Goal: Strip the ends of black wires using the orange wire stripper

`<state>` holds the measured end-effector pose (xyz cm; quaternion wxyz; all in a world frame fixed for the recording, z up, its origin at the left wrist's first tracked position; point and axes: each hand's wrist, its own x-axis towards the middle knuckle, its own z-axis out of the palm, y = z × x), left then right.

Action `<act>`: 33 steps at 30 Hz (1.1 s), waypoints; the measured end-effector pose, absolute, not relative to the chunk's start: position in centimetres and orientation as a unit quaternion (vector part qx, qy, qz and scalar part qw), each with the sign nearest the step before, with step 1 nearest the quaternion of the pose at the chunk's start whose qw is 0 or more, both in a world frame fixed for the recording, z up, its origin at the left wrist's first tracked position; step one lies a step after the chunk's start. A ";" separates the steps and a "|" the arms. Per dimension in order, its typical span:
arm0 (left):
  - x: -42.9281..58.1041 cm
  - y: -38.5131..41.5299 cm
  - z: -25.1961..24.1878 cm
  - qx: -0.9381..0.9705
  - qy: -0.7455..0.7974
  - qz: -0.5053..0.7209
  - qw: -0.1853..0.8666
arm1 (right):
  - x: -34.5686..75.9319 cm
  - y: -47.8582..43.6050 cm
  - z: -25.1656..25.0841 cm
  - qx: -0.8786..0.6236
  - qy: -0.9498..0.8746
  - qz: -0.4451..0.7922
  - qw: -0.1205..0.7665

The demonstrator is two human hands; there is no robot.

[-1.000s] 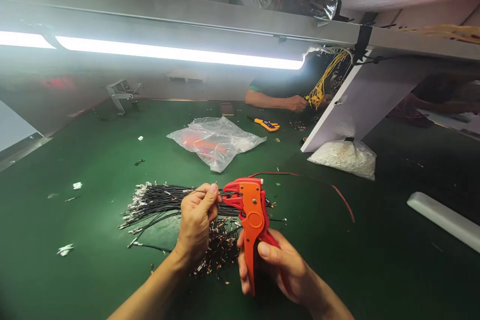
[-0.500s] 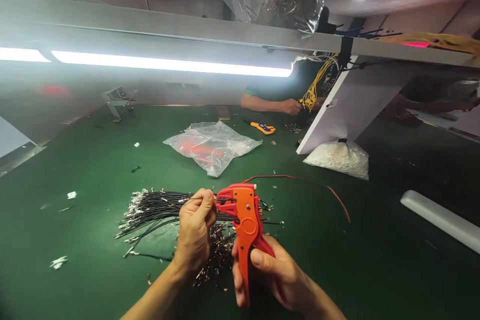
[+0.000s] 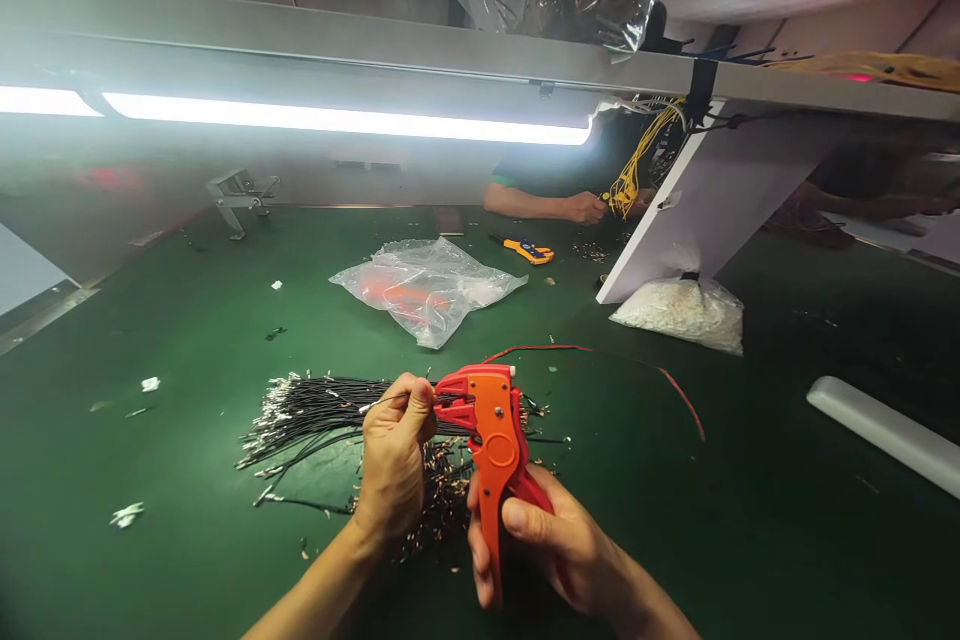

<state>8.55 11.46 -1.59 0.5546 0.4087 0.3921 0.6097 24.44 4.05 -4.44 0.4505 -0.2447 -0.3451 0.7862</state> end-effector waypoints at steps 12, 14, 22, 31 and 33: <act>8.2 11.3 -1.3 0.444 0.397 0.586 0.548 | 24.5 3.9 -5.5 -0.241 -0.322 0.792 0.459; 8.3 11.3 -1.3 0.448 0.391 0.582 0.555 | 24.3 3.8 -5.6 -0.236 -0.318 0.794 0.462; 8.1 11.8 -2.3 0.431 0.392 0.569 0.580 | 24.1 4.2 -5.2 -0.232 -0.303 0.778 0.500; 8.0 12.2 -3.1 0.398 0.429 0.589 0.557 | 24.6 4.6 -4.6 -0.252 -0.310 0.786 0.473; 8.0 12.2 -3.3 0.390 0.438 0.595 0.549 | 24.7 4.6 -3.8 -0.261 -0.314 0.781 0.473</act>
